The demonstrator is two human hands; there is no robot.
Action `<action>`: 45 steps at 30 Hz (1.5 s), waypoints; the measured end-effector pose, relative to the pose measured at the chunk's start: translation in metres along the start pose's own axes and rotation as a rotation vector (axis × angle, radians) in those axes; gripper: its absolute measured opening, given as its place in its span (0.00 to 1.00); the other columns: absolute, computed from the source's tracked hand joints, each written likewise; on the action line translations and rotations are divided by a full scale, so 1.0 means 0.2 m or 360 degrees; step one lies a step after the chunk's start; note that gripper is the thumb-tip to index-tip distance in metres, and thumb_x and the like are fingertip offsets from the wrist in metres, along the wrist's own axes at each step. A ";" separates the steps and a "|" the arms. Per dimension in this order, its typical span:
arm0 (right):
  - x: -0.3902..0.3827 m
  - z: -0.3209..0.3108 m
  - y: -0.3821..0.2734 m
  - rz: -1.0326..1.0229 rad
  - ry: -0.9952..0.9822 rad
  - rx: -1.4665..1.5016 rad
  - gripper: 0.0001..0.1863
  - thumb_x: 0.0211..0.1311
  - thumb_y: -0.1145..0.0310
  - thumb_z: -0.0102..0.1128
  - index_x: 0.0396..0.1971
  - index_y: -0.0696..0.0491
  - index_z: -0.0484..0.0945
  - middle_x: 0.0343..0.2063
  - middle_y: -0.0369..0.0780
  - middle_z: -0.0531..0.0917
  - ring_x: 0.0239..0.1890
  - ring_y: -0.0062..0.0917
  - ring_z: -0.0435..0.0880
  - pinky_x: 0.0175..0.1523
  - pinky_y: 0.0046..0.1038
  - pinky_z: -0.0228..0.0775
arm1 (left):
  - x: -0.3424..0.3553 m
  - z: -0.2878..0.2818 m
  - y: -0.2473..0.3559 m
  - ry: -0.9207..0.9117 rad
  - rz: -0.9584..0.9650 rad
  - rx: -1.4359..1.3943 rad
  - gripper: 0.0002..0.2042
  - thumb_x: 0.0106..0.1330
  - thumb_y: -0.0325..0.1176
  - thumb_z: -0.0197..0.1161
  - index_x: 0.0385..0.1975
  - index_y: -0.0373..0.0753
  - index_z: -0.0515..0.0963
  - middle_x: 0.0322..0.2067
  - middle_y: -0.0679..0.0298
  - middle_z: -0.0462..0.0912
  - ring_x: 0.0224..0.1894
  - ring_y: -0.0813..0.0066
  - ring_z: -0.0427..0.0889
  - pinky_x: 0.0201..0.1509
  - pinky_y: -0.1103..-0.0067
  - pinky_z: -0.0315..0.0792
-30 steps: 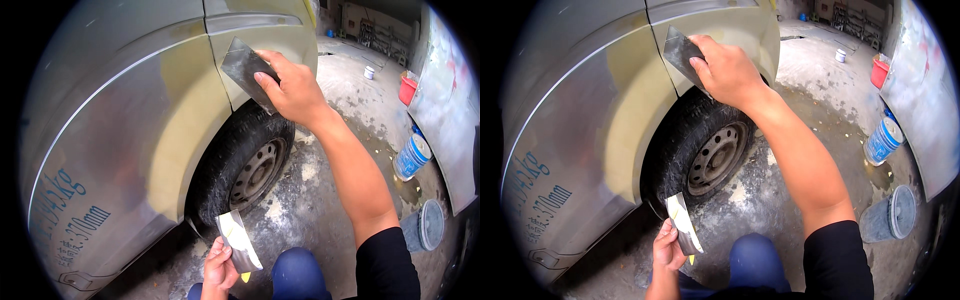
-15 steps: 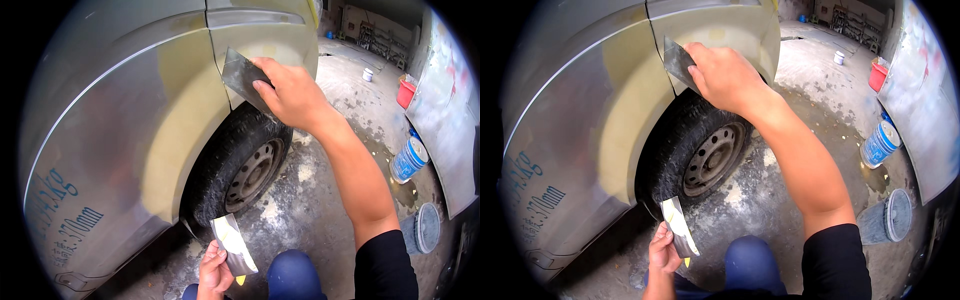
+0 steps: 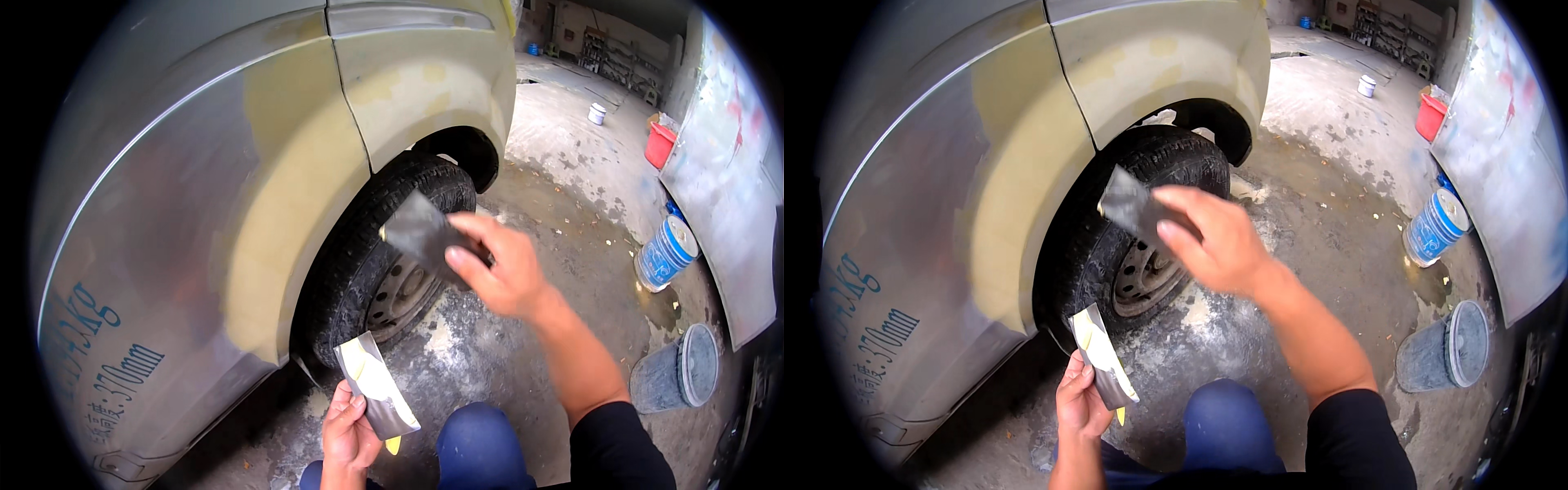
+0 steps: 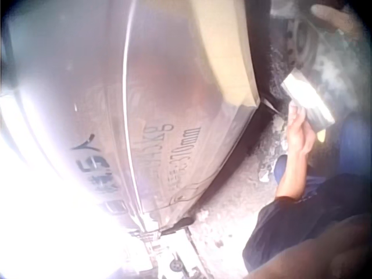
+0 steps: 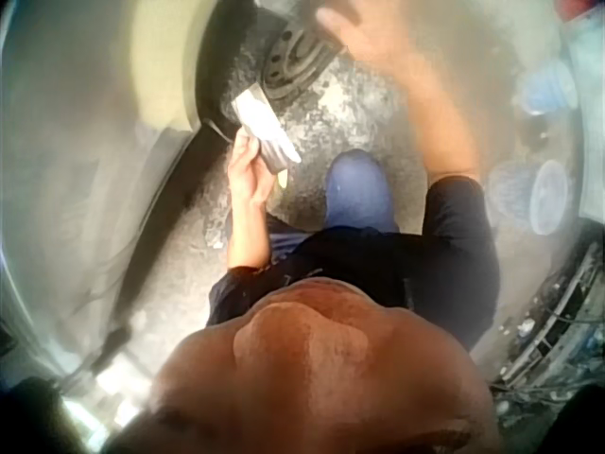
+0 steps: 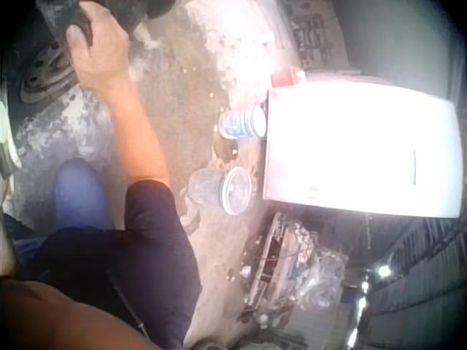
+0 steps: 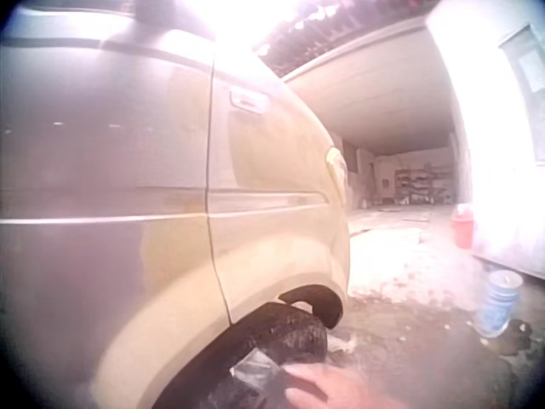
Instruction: The person applies a beige body filler to the rear wheel arch of a silver van using a metal spreader. They then smooth and level the applied filler using a yellow sanding block, working on the curved surface of the vehicle's body panel.
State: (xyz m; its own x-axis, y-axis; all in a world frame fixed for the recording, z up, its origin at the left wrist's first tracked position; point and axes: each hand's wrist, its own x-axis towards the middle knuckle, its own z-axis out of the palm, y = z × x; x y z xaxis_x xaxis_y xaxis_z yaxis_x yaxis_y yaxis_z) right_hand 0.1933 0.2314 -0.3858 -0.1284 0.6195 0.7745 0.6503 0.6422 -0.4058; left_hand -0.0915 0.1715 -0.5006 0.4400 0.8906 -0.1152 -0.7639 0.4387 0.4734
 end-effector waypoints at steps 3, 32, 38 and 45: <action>-0.29 0.15 -0.04 -0.0028 -0.0086 0.0633 0.16 0.61 0.75 0.59 0.50 0.55 0.74 0.48 0.47 0.80 0.51 0.38 0.81 0.54 0.34 0.74 | 0.05 0.05 -0.02 -0.0004 -0.0010 0.0000 0.14 0.67 0.23 0.55 0.52 0.35 0.69 0.51 0.55 0.79 0.55 0.63 0.78 0.63 0.64 0.70; -0.35 0.07 -0.28 0.0220 -0.0940 0.1205 0.22 0.50 0.82 0.54 0.48 0.58 0.81 0.51 0.47 0.80 0.55 0.37 0.78 0.60 0.33 0.69 | -0.13 -0.08 0.11 -0.0226 -0.0242 0.0582 0.16 0.66 0.21 0.59 0.54 0.31 0.70 0.45 0.57 0.83 0.48 0.73 0.81 0.56 0.76 0.72; -0.31 -0.03 -0.18 0.0148 -0.1087 0.0447 0.24 0.49 0.82 0.53 0.49 0.57 0.82 0.48 0.41 0.82 0.52 0.33 0.79 0.56 0.31 0.71 | -0.18 -0.13 0.09 -0.0243 -0.0152 0.0461 0.16 0.67 0.21 0.59 0.54 0.31 0.70 0.46 0.57 0.83 0.49 0.71 0.81 0.58 0.75 0.71; -0.55 0.31 -0.30 0.1185 -0.0031 0.1391 0.24 0.63 0.79 0.55 0.60 0.61 0.67 0.49 0.40 0.79 0.50 0.21 0.79 0.55 0.24 0.71 | -0.19 -0.15 0.05 -0.0440 -0.0188 0.0375 0.16 0.67 0.22 0.59 0.54 0.33 0.72 0.53 0.58 0.78 0.57 0.69 0.75 0.64 0.70 0.64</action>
State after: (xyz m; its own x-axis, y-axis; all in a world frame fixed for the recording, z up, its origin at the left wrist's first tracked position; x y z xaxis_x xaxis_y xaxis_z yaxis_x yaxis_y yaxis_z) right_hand 0.1221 0.1525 -0.4773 0.0535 0.9790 0.1966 -0.1710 0.2029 -0.9642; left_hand -0.1298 0.1453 -0.5176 0.6538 0.7554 0.0434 -0.5848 0.4681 0.6625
